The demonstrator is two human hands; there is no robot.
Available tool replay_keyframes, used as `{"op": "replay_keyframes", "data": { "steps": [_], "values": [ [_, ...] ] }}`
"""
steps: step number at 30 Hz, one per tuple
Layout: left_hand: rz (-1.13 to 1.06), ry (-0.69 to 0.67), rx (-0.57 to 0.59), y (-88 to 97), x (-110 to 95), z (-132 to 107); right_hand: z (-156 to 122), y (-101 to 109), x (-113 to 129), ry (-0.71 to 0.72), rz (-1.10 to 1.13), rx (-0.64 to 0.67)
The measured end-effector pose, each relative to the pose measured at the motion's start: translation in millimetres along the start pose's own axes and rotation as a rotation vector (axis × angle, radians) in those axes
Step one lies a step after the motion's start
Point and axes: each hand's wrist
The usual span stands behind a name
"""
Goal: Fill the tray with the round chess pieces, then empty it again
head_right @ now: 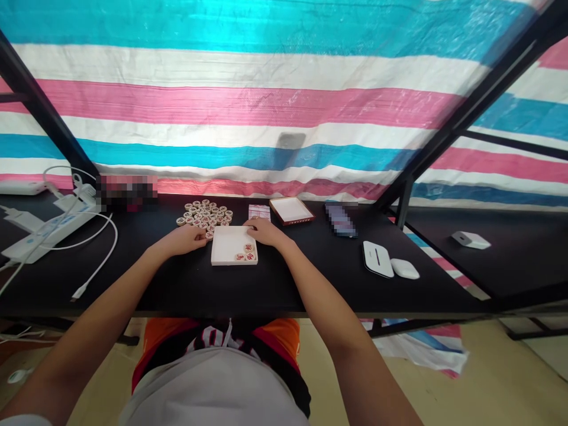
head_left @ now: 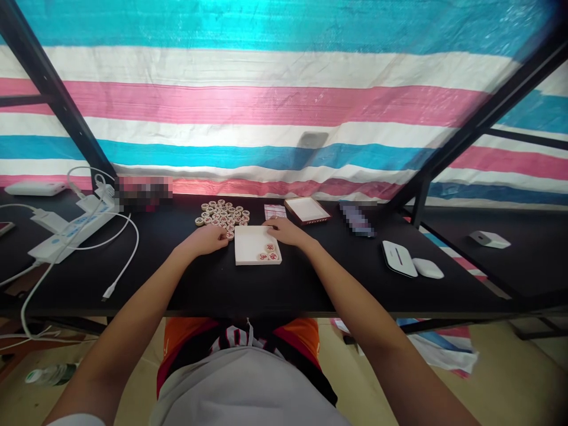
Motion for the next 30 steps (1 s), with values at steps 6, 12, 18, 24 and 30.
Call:
{"op": "replay_keyframes", "data": {
  "steps": [6, 12, 18, 24, 30],
  "values": [
    [0.028, 0.024, 0.006, -0.3, -1.8, 0.7, 0.2, -0.3, -1.6, -0.009, 0.0, 0.005],
    [0.034, 0.034, -0.015, 0.5, -2.5, -0.5, 0.8, -1.4, -3.7, 0.002, -0.003, 0.004],
    [0.041, 0.033, -0.023, -1.8, -1.5, 0.5, 1.3, -2.2, -5.2, 0.005, -0.003, 0.002],
    [0.048, 0.057, -0.02, -2.7, -2.1, 1.1, 1.0, -1.5, -4.4, -0.005, -0.002, 0.003],
    [0.02, -0.004, -0.039, -1.3, -1.1, 0.0, 1.1, -2.0, -4.7, 0.012, 0.0, 0.006]
  ]
}}
Point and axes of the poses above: each hand's wrist, its own z-axis towards the middle knuckle, its own y-axis out of the back of the hand, x = y × z, and after that the axes turned 10 degrees about x, right-handed
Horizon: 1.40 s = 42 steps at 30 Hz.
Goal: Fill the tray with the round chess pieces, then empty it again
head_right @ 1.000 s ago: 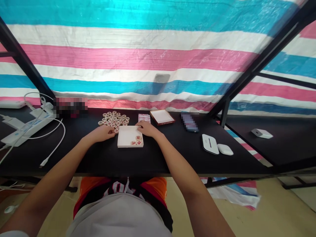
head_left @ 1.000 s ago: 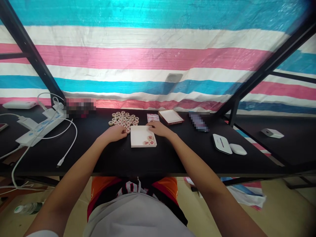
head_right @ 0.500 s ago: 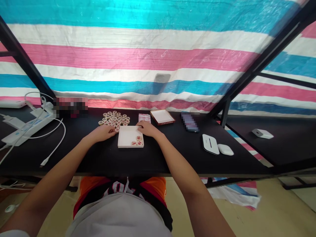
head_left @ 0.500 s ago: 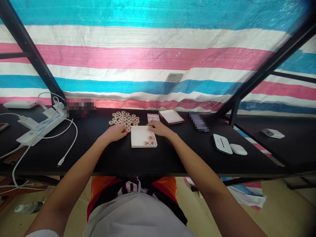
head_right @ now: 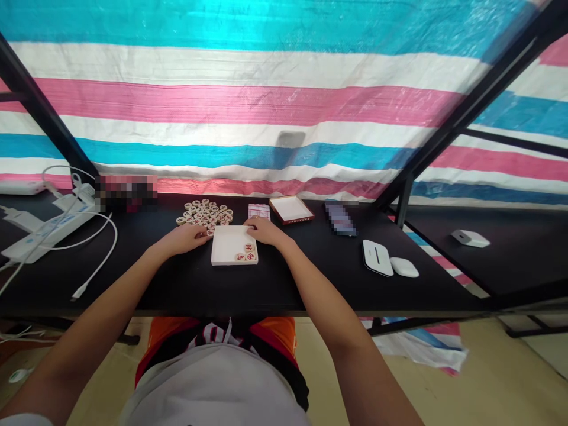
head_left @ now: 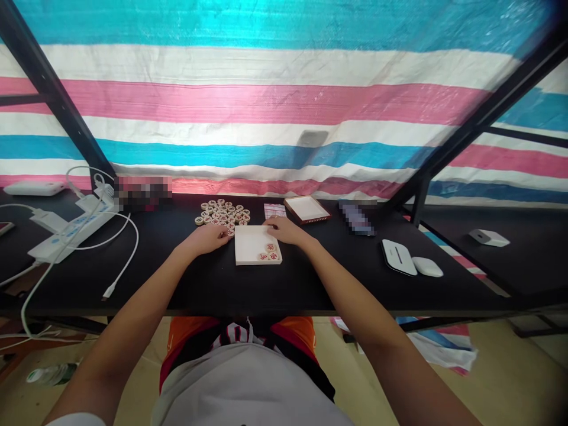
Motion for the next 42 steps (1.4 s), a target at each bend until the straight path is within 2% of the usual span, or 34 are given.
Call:
{"op": "replay_keyframes", "data": {
  "steps": [8, 20, 30, 42],
  "values": [
    [-0.107, -0.12, 0.062, 0.5, 2.1, -1.0, 0.6, -0.8, 1.6, -0.018, -0.017, -0.021],
    [-0.139, -0.12, 0.071, 1.5, 0.7, -2.7, 0.8, 0.2, 4.1, -0.041, -0.031, -0.013],
    [-0.153, -0.126, 0.089, -0.5, 3.9, -0.1, 0.8, -2.2, -5.2, -0.005, -0.041, -0.018],
    [-0.173, -0.143, 0.082, -0.1, 3.6, -1.0, 0.0, -0.4, -0.8, -0.022, -0.047, -0.008]
  ]
}}
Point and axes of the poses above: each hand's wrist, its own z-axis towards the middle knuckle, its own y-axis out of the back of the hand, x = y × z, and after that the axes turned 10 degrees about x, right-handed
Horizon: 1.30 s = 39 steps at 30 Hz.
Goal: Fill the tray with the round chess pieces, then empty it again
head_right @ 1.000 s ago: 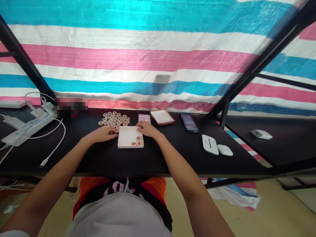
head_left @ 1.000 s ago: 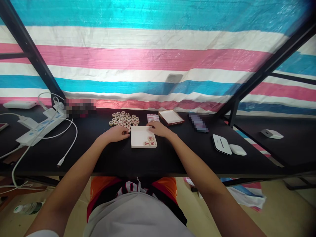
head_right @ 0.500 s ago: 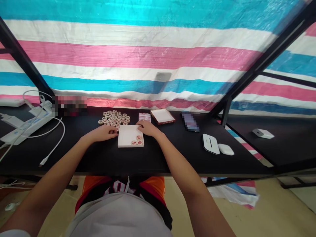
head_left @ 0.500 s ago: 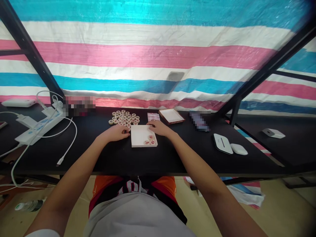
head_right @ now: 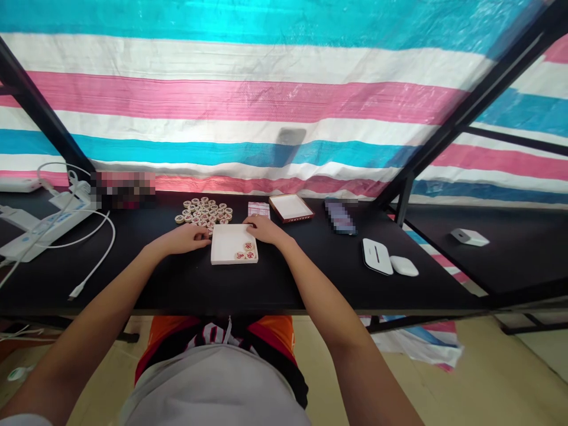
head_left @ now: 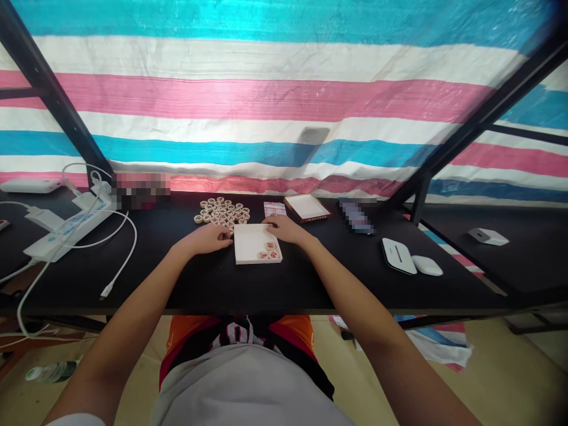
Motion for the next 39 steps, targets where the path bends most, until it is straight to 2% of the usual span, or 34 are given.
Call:
{"op": "replay_keyframes", "data": {
  "steps": [5, 11, 17, 21, 24, 34, 39],
  "values": [
    [0.002, -0.015, -0.033, 1.6, -5, -2, 0, 0, 2, -0.007, 0.012, -0.005],
    [0.0, -0.104, -0.194, -1.7, -22, -2, 1, 0, 3, -0.001, 0.0, -0.005],
    [0.07, -0.374, -0.131, -13.8, -45, 2, 2, -1, 1, 0.009, -0.023, -0.004],
    [0.087, -0.462, -0.038, -20.5, -56, 3, 2, 0, 1, 0.019, -0.02, -0.003],
    [0.095, -0.468, -0.01, -23.5, -56, 5, 2, 0, 3, 0.026, -0.021, 0.0],
    [0.137, -0.35, -0.141, -23.5, -38, 12, 2, 0, 3, 0.016, -0.031, -0.001],
    [0.087, -0.296, -0.132, -24.5, -36, 15, 0, 2, 6, 0.003, -0.015, 0.008]
  ]
}}
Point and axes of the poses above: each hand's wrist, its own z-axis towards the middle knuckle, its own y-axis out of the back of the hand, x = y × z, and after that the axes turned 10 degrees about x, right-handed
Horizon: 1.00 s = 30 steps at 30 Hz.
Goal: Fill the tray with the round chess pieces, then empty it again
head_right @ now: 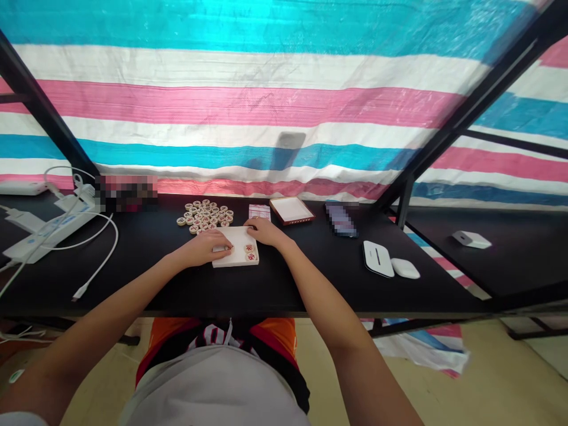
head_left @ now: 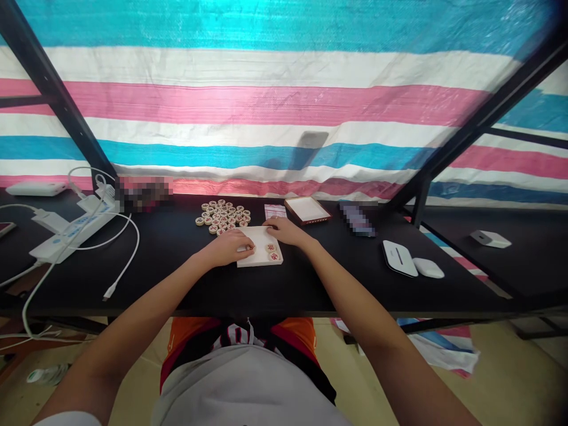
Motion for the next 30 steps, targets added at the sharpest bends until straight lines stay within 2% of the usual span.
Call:
{"op": "replay_keyframes", "data": {
  "steps": [8, 14, 17, 20, 24, 30],
  "values": [
    [-0.041, 0.025, -0.016, -2.1, 1, 3, 0, -1, -2, 0.005, 0.005, -0.012],
    [-0.045, 0.012, -0.124, 11.0, -1, -6, 0, -1, -2, 0.0, -0.011, -0.005],
    [-0.107, 0.136, -0.222, 26.6, 11, -17, 1, -2, -4, 0.003, -0.002, -0.01],
    [-0.123, 0.322, -0.246, 41.6, 32, -30, 1, -3, -6, 0.002, 0.012, -0.011],
    [-0.023, 0.526, -0.176, 51.4, 55, -45, 0, -2, -4, -0.001, 0.018, -0.012],
    [0.08, 0.749, -0.027, 52.8, 67, -53, 1, -4, -8, 0.005, 0.017, -0.01]
  ]
}}
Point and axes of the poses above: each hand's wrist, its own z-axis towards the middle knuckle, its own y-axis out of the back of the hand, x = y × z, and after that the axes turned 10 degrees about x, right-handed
